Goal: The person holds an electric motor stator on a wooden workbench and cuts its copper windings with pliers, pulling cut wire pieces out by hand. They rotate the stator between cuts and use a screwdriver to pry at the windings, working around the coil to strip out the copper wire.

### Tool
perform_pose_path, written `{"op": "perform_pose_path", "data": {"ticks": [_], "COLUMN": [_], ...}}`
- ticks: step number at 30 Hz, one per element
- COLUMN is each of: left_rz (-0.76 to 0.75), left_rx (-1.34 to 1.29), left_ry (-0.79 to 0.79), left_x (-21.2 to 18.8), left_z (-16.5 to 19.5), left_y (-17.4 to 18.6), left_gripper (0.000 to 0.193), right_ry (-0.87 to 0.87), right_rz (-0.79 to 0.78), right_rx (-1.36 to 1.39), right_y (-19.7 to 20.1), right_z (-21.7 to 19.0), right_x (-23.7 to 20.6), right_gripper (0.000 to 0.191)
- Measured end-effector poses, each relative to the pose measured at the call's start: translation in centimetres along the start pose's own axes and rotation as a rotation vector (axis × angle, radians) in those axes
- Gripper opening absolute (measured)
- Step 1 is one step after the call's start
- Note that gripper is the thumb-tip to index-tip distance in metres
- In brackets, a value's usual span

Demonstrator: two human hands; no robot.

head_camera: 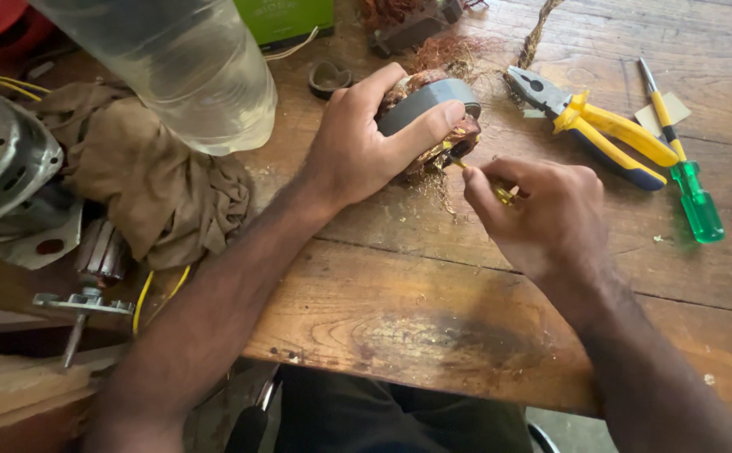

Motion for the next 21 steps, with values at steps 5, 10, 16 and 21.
{"op": "perform_pose_path", "data": {"ticks": [5,10,16,21], "left_rz": [0.010,0.080,0.025,0.058], "left_rx": [0.001,0.088,0.067,0.113], "left_ry": [0.010,-0.164,-0.052,-0.099], "left_x": [-0.20,-0.29,-0.28,-0.31], "left_z": [-0.36,-0.37,-0.74,-0.38], "left_y": [-0.05,0.01,0.05,-0.14], "left_gripper": [0.041,0.042,0.043,0.045], "right_ry": [-0.007,0.008,0.032,0.280], "right_rz": [-0.037,-0.020,-0.025,-0.047], "right_rx": [0.067,0.060,0.055,-0.101], "right_y": [-0.22,-0.41,-0.53,-0.53], "right_z": [0.15,0.07,0.32,0.01], "right_x": [0.27,0.17,0.34,0.30], "right_gripper": [0.021,0.021,0.021,0.021]}}
Point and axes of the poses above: each hand's wrist, its own x-axis towards the middle knuckle, its own y-axis out of the back of the hand, z = x × y, the point moved 3 cm from there along x, towards the middle knuckle, and after that the axes turned 3 degrees about y, right-handed, at the moved point
